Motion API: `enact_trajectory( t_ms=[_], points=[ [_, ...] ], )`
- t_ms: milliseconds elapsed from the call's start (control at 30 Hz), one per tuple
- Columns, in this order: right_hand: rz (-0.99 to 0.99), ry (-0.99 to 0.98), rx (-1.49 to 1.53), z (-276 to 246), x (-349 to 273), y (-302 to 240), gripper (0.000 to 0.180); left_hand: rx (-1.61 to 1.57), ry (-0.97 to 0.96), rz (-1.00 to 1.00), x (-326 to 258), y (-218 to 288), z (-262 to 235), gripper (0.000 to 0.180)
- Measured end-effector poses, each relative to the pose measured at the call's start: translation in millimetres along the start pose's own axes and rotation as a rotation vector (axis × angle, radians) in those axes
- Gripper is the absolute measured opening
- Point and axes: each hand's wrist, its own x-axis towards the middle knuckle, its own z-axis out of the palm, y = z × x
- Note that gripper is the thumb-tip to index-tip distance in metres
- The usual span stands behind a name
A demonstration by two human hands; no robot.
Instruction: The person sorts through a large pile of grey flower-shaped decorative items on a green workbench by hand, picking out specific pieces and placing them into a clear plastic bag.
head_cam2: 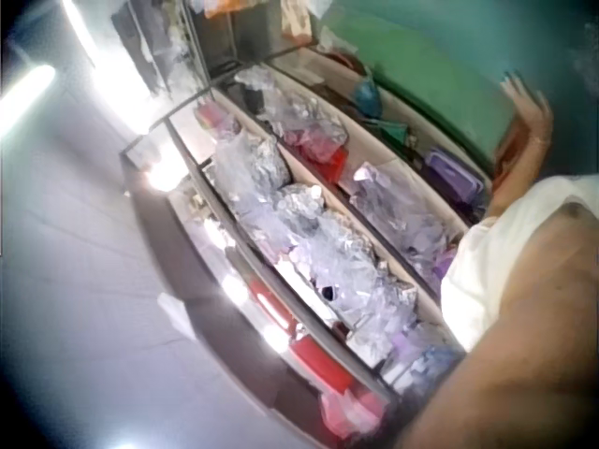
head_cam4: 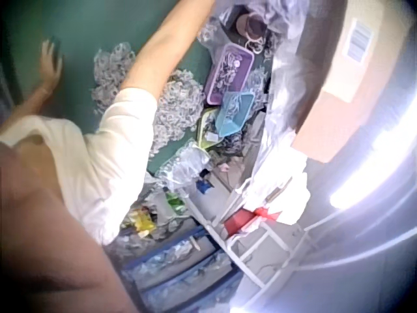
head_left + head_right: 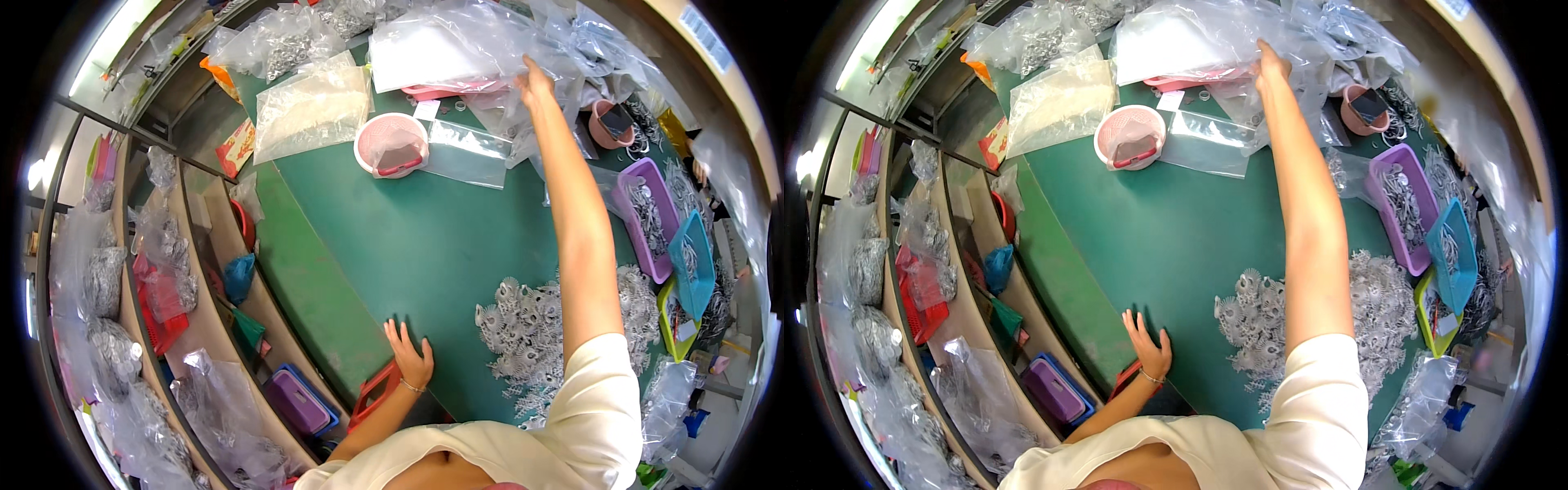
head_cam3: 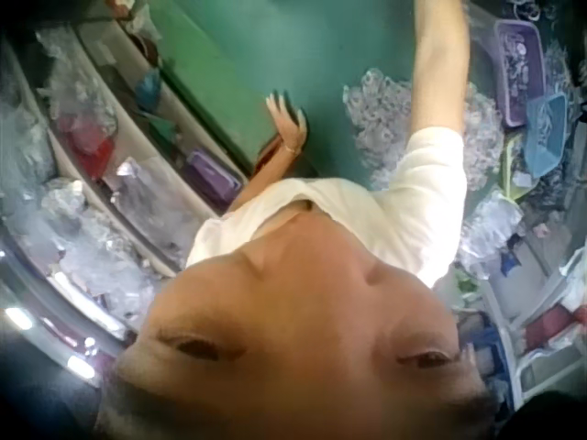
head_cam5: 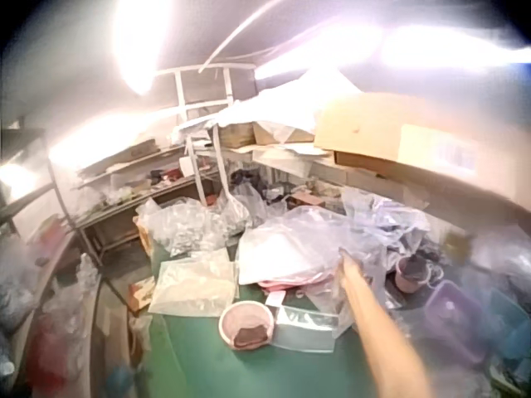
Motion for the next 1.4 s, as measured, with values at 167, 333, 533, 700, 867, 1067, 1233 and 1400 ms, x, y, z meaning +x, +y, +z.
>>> enact_trajectory(
  t_ms=[167,333,533,700,867,1067,1233,1400],
  points=[
    [-0.029,-0.113,-0.164,11,25,-6,0.015,-0.026,0.007,0.010,5,-1,2,0.056],
    [-0.768,-0.463,-0.025,5,-83,-49,0.020,-0.032,0.017,-0.002,4,0,0,0.056],
    [-1.057,-0.472,-0.008,-66,-208,-80,0.018,-0.040,0.021,0.029,6,4,-2,0.055],
    [-1.129,-0.716,0.005,-145,-305,-32,0.019,-0.067,0.077,0.046,3,2,1,0.055],
    [-0.808,-0.764,-0.220,-201,-407,64,0.023,0.005,0.148,0.103,-8,-21,16,0.055],
    [-0.890,-0.620,-0.374,-230,-439,150,0.029,-0.085,0.134,0.177,-6,-28,20,0.054],
    [-1.123,-0.359,-0.386,-244,-446,134,0.031,-0.538,-0.144,-0.070,29,-65,-7,0.035],
    [-1.195,-0.316,-0.435,-248,-457,145,0.032,-1.398,-0.129,-0.596,72,-76,-52,0.042]
  ],
)
